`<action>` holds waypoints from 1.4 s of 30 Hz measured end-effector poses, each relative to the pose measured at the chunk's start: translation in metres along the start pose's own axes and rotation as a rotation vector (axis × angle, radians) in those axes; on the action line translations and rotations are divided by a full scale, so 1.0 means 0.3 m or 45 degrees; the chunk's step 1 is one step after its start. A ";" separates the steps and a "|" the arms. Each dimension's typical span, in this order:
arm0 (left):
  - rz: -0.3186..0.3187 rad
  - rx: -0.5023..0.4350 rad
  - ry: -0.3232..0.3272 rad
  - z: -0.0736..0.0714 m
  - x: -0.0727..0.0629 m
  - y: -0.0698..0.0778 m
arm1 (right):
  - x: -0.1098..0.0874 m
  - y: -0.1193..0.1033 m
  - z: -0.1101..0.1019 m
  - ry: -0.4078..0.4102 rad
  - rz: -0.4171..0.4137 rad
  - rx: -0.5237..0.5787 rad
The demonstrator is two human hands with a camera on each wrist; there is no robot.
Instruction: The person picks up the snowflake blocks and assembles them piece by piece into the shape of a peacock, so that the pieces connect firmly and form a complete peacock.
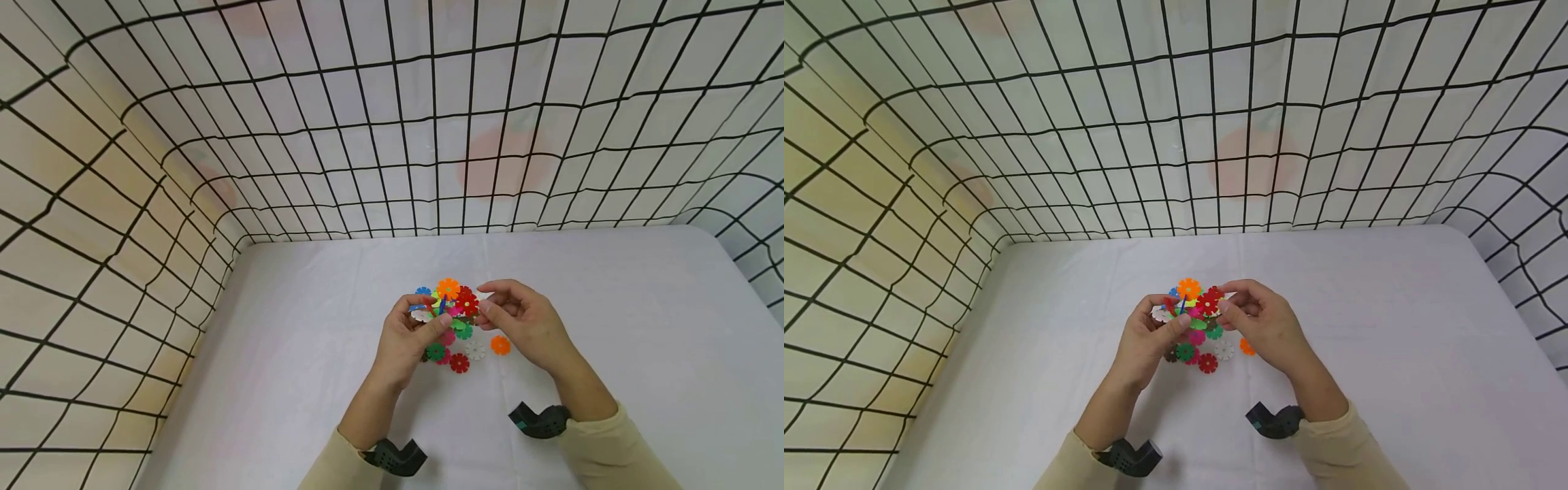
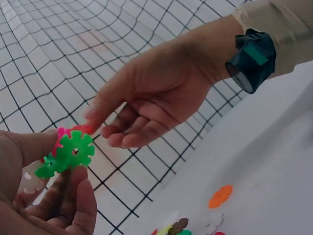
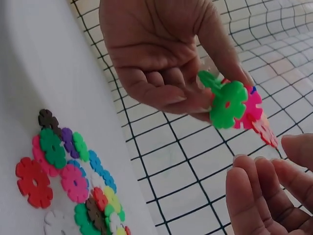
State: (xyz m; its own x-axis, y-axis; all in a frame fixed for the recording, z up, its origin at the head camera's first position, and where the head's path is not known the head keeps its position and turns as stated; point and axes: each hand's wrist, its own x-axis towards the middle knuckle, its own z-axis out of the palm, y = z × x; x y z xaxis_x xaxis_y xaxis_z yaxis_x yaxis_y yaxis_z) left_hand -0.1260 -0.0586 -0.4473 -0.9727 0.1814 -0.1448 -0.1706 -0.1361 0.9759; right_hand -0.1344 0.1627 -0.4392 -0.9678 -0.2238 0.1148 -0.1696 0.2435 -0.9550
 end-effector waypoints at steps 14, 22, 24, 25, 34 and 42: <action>-0.059 -0.099 0.090 -0.006 0.007 0.002 | 0.023 0.158 0.065 -0.428 0.226 -0.731; -0.063 -0.152 0.070 0.000 0.006 0.005 | 0.018 0.132 0.066 -0.399 0.262 -0.739; -0.067 -0.160 0.073 0.001 0.005 0.007 | 0.019 0.121 0.058 -0.351 0.236 -0.688; -0.067 -0.169 0.073 0.001 0.004 0.008 | 0.019 0.114 0.053 -0.317 0.221 -0.650; -0.034 -0.197 0.065 0.001 0.007 0.006 | 0.008 0.014 0.019 -0.016 0.165 0.030; -0.008 -0.170 0.051 -0.001 0.004 0.010 | -0.003 -0.009 0.014 0.036 0.053 0.143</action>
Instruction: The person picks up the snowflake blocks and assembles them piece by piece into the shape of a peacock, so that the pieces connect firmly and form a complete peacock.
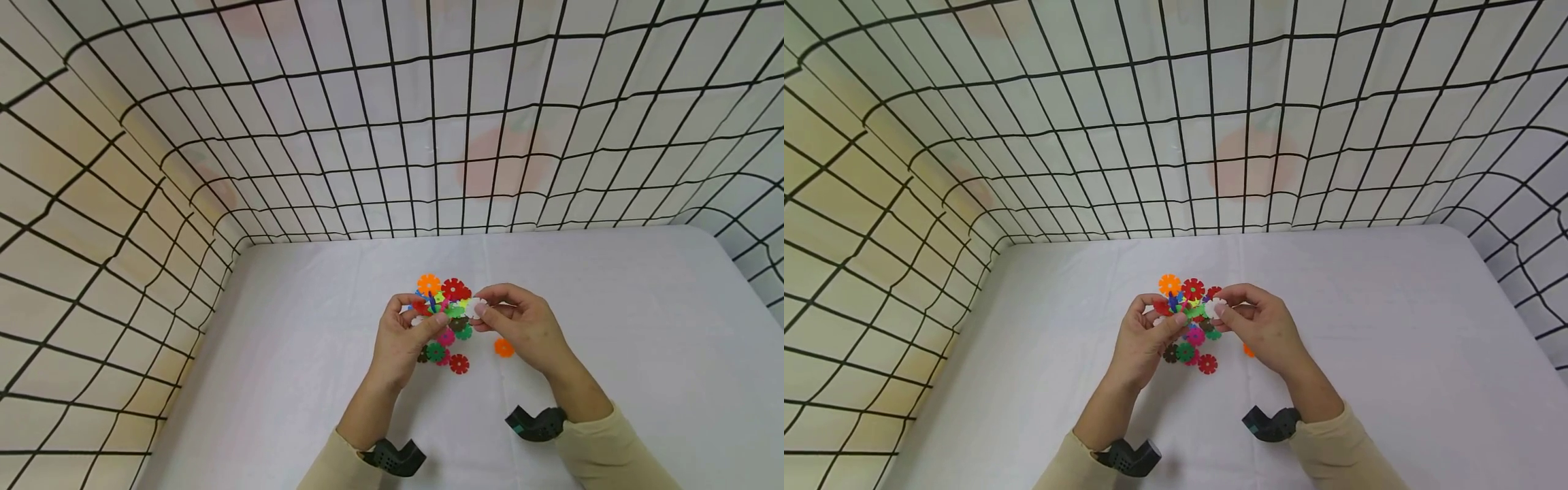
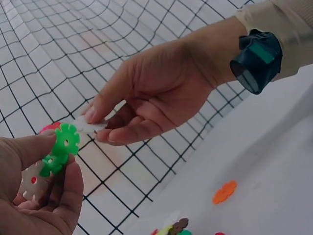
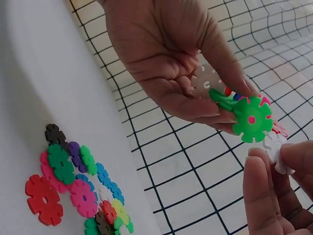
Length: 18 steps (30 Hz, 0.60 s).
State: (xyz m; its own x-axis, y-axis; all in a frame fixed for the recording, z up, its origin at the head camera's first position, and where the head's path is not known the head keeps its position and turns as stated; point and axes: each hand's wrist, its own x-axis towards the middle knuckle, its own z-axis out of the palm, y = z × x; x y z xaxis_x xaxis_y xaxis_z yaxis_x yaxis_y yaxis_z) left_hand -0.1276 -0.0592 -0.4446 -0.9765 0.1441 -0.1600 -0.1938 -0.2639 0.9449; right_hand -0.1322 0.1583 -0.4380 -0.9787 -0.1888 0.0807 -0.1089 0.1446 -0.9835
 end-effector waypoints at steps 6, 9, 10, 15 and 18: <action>0.049 0.072 -0.026 0.001 -0.009 0.006 | -0.004 0.002 0.006 0.020 -0.060 0.013; 0.071 0.107 -0.029 0.001 -0.012 0.007 | -0.005 0.002 0.012 0.018 -0.058 0.019; 0.080 0.117 -0.027 0.002 -0.013 0.006 | -0.005 0.002 0.014 0.014 -0.060 0.020; 0.139 0.167 -0.023 0.005 -0.015 0.003 | -0.004 0.004 0.017 0.003 -0.090 0.017; 0.172 0.169 -0.019 0.005 -0.018 0.002 | -0.002 0.008 0.018 0.007 -0.115 0.024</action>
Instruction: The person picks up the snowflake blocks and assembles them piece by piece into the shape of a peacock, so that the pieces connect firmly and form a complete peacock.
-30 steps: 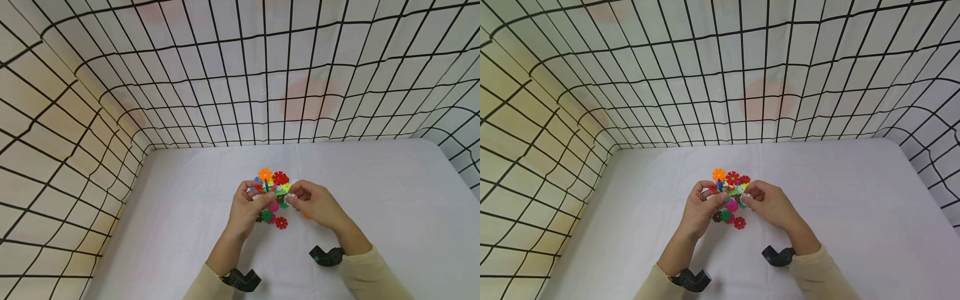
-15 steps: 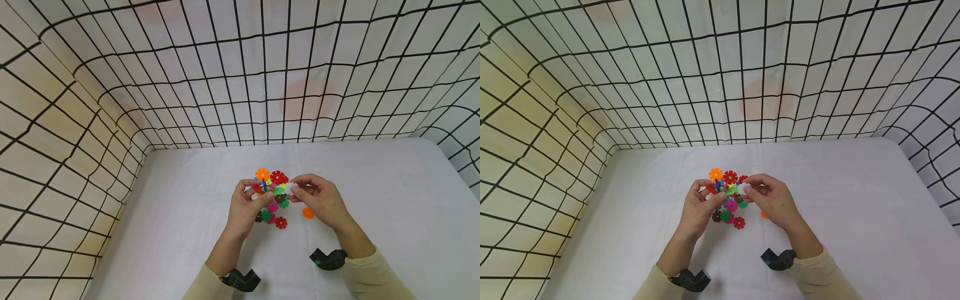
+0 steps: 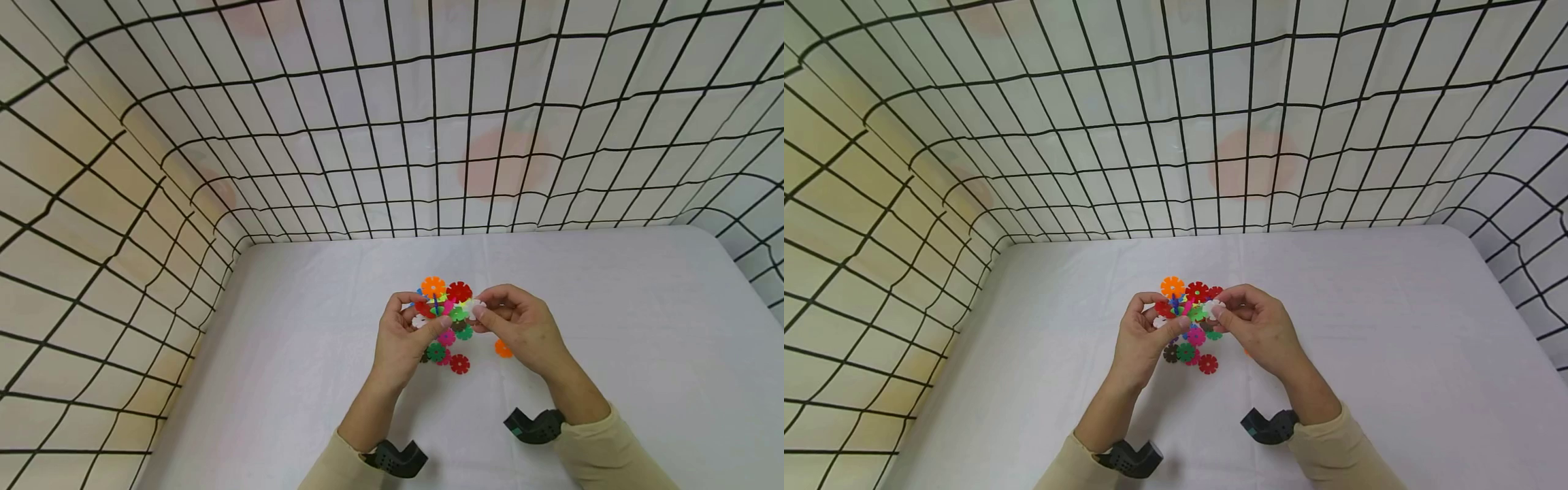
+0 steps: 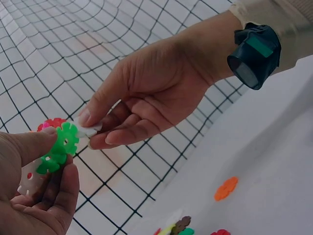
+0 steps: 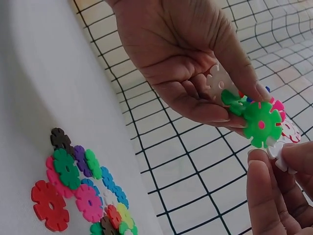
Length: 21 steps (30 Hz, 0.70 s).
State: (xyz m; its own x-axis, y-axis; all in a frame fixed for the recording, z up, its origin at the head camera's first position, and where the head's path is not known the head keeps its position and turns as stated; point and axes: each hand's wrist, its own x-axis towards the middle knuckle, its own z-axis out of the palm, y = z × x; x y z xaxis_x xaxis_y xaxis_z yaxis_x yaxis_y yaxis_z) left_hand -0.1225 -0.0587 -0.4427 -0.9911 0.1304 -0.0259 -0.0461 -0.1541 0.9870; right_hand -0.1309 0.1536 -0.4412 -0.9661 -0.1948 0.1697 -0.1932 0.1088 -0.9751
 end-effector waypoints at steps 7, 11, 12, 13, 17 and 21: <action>0.028 -0.029 0.012 0.006 0.002 -0.004 | 0.000 0.007 0.001 0.004 -0.020 0.022; 0.021 -0.022 0.016 0.005 0.002 -0.007 | 0.000 0.009 0.004 0.013 -0.013 0.022; 0.017 -0.016 0.017 0.004 0.001 -0.007 | 0.000 0.010 0.004 0.014 -0.013 0.020; 0.015 -0.013 0.018 0.003 0.001 -0.007 | 0.000 0.011 0.004 0.014 -0.012 0.017; 0.023 0.014 0.014 0.001 0.000 -0.007 | 0.001 0.014 0.003 0.011 -0.014 0.004; 0.025 0.026 0.009 0.000 0.000 -0.006 | 0.001 0.018 0.003 0.001 -0.004 -0.001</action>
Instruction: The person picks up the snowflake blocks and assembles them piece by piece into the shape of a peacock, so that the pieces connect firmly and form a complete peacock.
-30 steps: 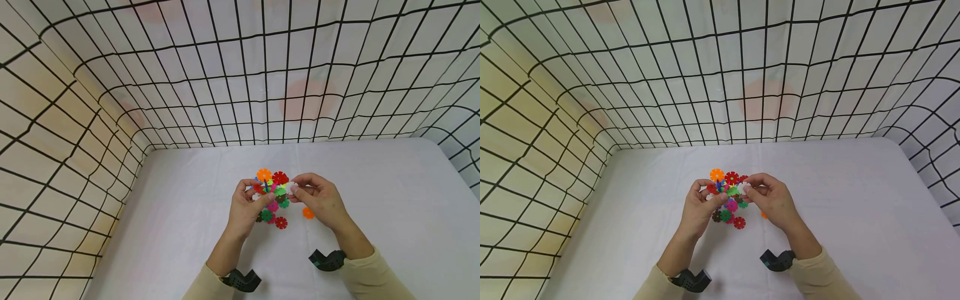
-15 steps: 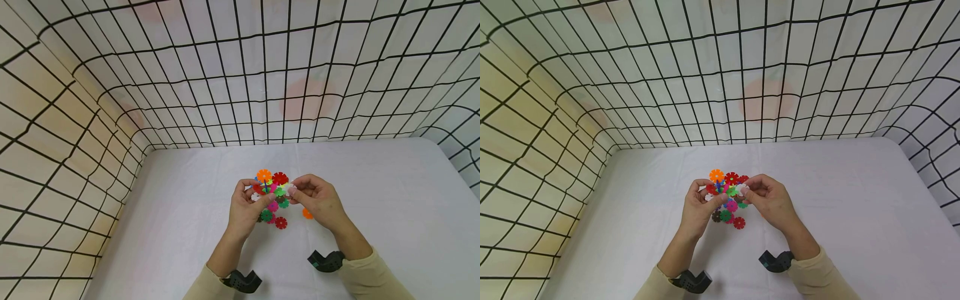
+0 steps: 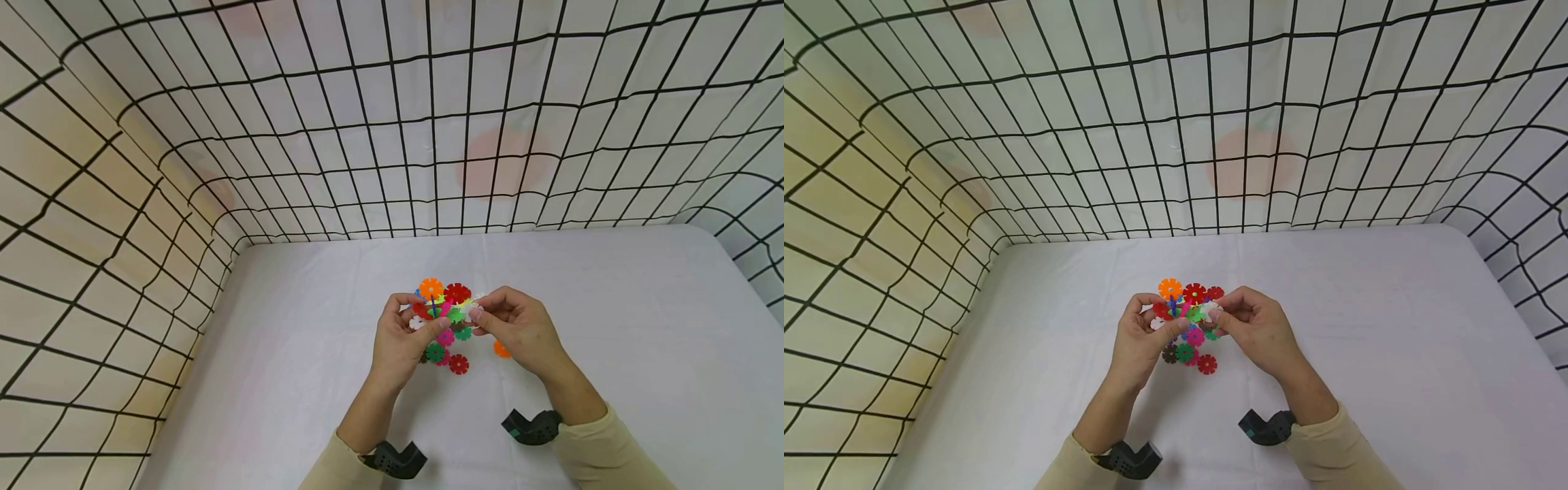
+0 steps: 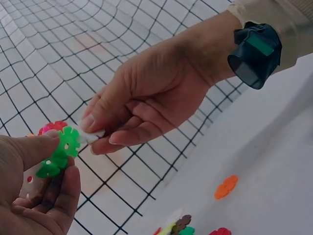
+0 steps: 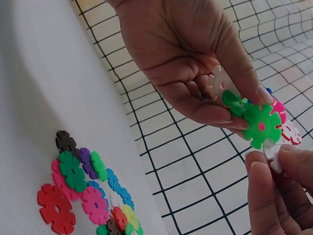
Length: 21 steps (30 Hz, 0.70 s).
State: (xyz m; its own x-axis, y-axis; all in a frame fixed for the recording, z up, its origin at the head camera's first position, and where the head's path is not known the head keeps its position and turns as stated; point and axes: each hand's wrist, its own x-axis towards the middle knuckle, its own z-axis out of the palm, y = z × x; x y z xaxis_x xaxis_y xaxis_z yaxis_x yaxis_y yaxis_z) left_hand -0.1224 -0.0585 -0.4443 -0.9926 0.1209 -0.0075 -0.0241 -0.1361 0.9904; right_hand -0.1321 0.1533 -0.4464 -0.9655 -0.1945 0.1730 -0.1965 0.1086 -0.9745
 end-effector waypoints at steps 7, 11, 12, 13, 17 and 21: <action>-0.023 0.045 -0.006 0.001 0.000 0.003 | 0.001 0.008 -0.003 -0.028 0.034 0.031; -0.033 0.063 -0.028 0.003 -0.001 0.001 | 0.003 0.010 -0.006 -0.037 0.051 0.036; -0.035 0.068 -0.035 0.003 -0.002 0.000 | 0.003 0.011 -0.007 -0.039 0.053 0.038; -0.038 0.066 -0.042 0.004 -0.002 0.000 | 0.004 0.012 -0.007 -0.041 0.057 0.040; -0.037 0.063 -0.044 0.005 -0.005 0.001 | 0.005 0.012 -0.008 -0.061 0.068 0.061; -0.038 0.068 -0.048 0.009 -0.007 0.003 | 0.006 0.010 -0.009 -0.072 0.087 0.078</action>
State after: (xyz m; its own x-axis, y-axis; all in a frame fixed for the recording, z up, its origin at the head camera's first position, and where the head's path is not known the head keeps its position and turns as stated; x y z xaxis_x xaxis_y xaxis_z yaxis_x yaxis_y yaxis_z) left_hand -0.1201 -0.0562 -0.4429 -0.9864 0.1609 -0.0332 -0.0464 -0.0792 0.9958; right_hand -0.1347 0.1558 -0.4486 -0.9648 -0.2437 0.0992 -0.1181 0.0641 -0.9909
